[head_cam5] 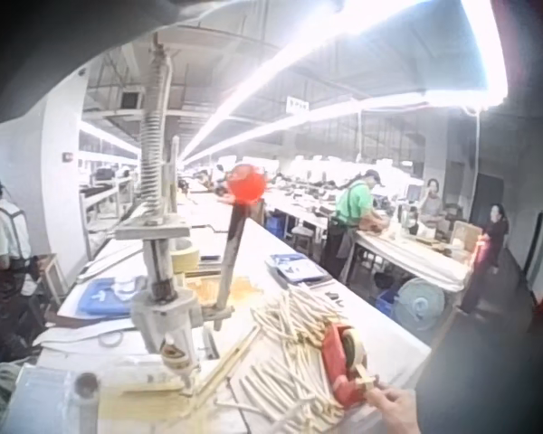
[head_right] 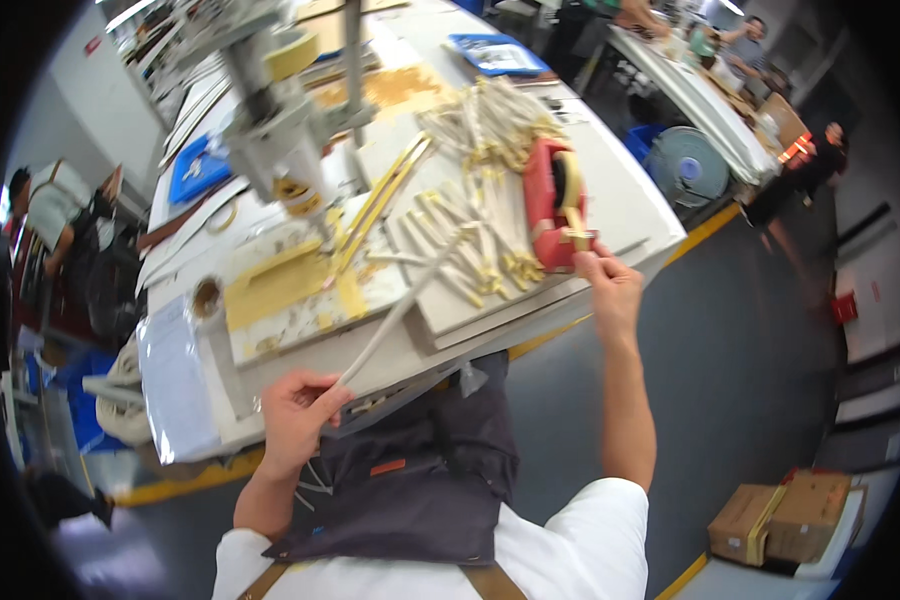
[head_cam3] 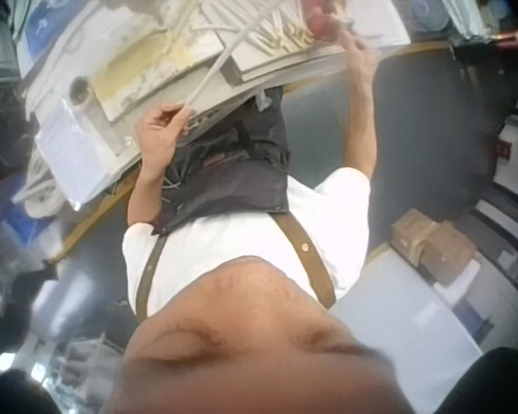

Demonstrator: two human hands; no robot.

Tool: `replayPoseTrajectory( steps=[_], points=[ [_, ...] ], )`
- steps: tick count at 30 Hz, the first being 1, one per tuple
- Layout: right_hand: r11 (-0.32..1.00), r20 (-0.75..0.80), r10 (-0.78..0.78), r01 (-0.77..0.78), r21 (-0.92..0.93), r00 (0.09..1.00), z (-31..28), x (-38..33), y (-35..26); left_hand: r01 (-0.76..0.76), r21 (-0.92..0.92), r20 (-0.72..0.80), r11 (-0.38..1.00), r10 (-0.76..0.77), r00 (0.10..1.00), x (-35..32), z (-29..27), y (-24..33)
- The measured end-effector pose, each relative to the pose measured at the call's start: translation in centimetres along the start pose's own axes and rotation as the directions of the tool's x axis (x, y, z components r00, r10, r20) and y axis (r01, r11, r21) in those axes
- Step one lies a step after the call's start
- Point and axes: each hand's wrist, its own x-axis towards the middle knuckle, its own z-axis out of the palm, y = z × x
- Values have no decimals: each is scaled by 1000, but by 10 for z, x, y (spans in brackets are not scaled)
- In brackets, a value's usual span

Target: The person repeatedly picks up white cables and yellow plastic tips, inserts the tips into the cable ends, and uses a vertical press machine to secure them. The person then places the finished cables into a pile on the right side of the workstation.

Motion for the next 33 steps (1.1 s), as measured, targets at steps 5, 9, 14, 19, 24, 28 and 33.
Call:
replayPoseTrajectory(
  steps=[5, 9, 14, 19, 24, 28, 33],
  points=[
    [998, 60, 55, -57, 25, 997, -24, 5, 4, 20, -79, 38, 997, -17, 999, 0, 4, -1],
    [1000, 62, -12, 10, 29, 998, -17, 8, 2, 38, -117, 23, 992, -35, 999, -3, 4, 2],
    [996, 19, -4, 6, -84, 1000, -32, 0, 16, 57, -146, 47, 988, -51, 998, -3, 7, -2],
    [971, 210, -218, 190, 144, 953, 20, -79, -65, -26, -132, 4, 991, 26, 1000, -4, 15, -10],
    [976, 736, -144, 217, -4, 661, 107, -159, -128, -141, 70, -14, 987, 143, 990, -10, 27, -16],
    [981, 695, -141, 193, 4, 705, 124, -168, -120, -293, 200, -13, 935, 302, 953, -12, 28, -15],
    [969, 649, -192, 247, 7, 736, 130, -171, -114, -348, 232, -23, 908, 363, 931, -15, 25, -19]
  ],
)
